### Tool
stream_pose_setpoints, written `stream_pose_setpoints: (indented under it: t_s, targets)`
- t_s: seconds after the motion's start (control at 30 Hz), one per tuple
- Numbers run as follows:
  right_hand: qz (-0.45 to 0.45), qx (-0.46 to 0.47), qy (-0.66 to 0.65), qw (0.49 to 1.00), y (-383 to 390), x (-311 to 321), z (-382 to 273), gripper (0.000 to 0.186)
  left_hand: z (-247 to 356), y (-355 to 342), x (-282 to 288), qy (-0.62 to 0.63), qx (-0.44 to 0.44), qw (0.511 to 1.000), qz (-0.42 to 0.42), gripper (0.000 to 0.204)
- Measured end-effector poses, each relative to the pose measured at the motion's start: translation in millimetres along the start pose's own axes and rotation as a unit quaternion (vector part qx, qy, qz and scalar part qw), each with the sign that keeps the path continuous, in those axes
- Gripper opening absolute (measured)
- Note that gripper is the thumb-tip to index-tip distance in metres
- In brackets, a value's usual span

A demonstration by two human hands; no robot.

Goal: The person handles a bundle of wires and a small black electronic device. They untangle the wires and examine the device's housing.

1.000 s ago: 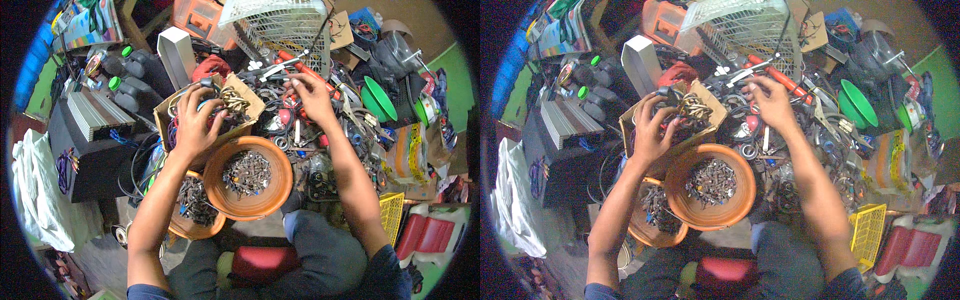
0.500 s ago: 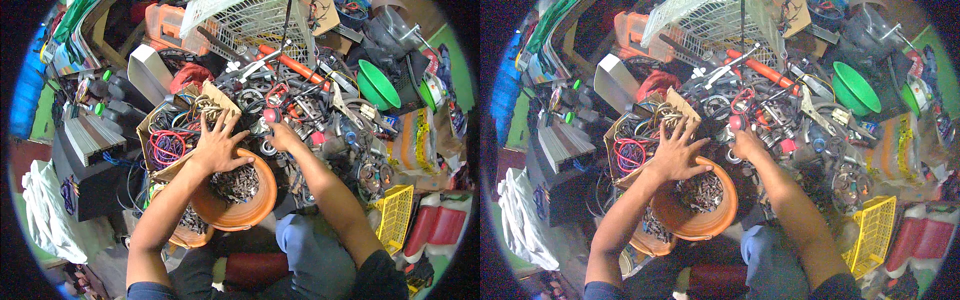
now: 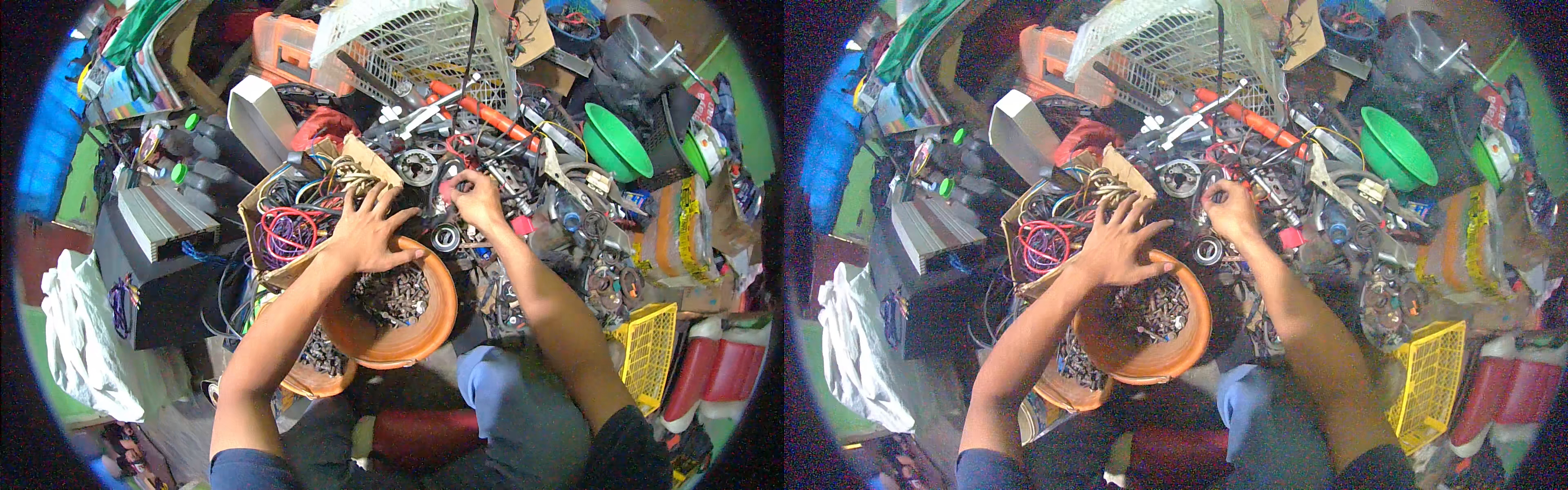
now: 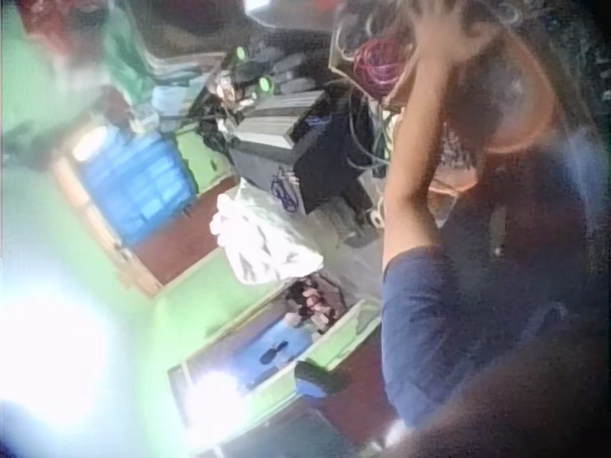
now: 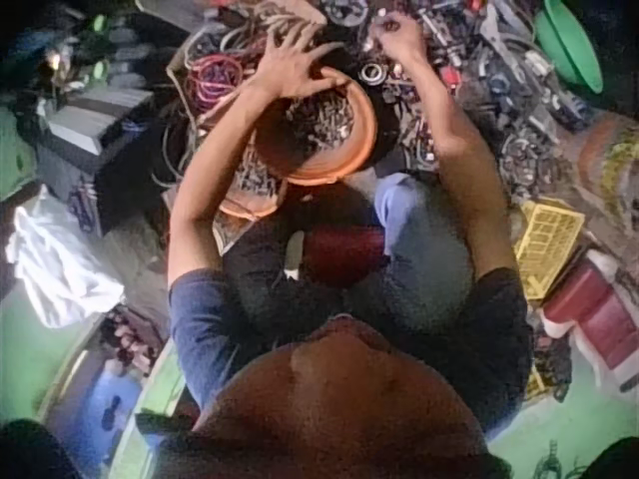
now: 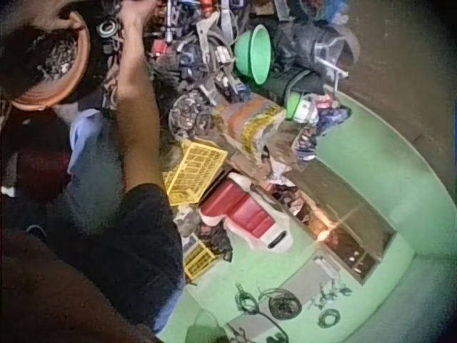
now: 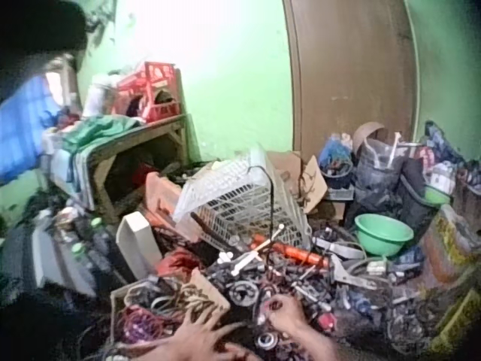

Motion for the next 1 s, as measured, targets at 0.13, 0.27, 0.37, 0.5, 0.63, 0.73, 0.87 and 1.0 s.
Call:
stream_pose_setpoints:
  t_s: [0.13, 0.27, 0.37, 0.5, 0.63, 0.73, 0.87, 1.0]
  targets:
    - [0.019, 0.080, -0.004, 0.997, 10.3, 30.9, -27.6, 0.016, 1.8, 10.8, 18.2, 0.099, 0.009, 0.995, -0.010, 0.078]
    - [-0.070, 0.215, -0.020, 0.974, 32.7, 50.4, -83.6, 0.022, 1.7, 51.7, 57.5, 0.039, 0.006, 0.999, -0.005, 0.085]
    - [-0.121, 0.282, -0.079, 0.948, 67.8, 70.2, -156.3, 0.023, -4.1, 85.9, 113.1, 0.029, 0.076, 0.997, 0.007, 0.094]
    - [-0.328, 0.289, -0.223, 0.872, 137.3, 102.1, -245.4, 0.027, 7.8, 132.2, 198.8, 0.081, 0.110, 0.977, 0.166, 0.089]
    - [-0.383, 0.415, -0.176, 0.807, 192.8, 112.4, -302.9, 0.024, 45.0, 183.1, 256.2, 0.232, 0.095, 0.908, 0.337, 0.034]
    - [-0.330, 0.485, -0.089, 0.805, 232.0, 111.6, -327.9, 0.021, 68.5, 223.8, 270.4, 0.368, 0.177, 0.835, 0.369, 0.024]
    - [-0.276, 0.505, -0.026, 0.817, 278.3, 105.7, -353.7, 0.026, 89.1, 268.3, 288.9, 0.366, 0.221, 0.807, 0.407, 0.027]
    - [-0.233, 0.543, -0.035, 0.806, 301.8, 101.3, -375.2, 0.033, 93.0, 289.6, 299.1, 0.379, 0.212, 0.762, 0.481, 0.029]
Point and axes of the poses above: each hand's wrist, its own y-axis away from the middle knuckle, its own x-axis out of the back of the hand, z = x × y, the point moved 2 cm from there along -y, towards the middle knuckle, and after that the axes turned 3 degrees about -z, right-handed, at the moved point
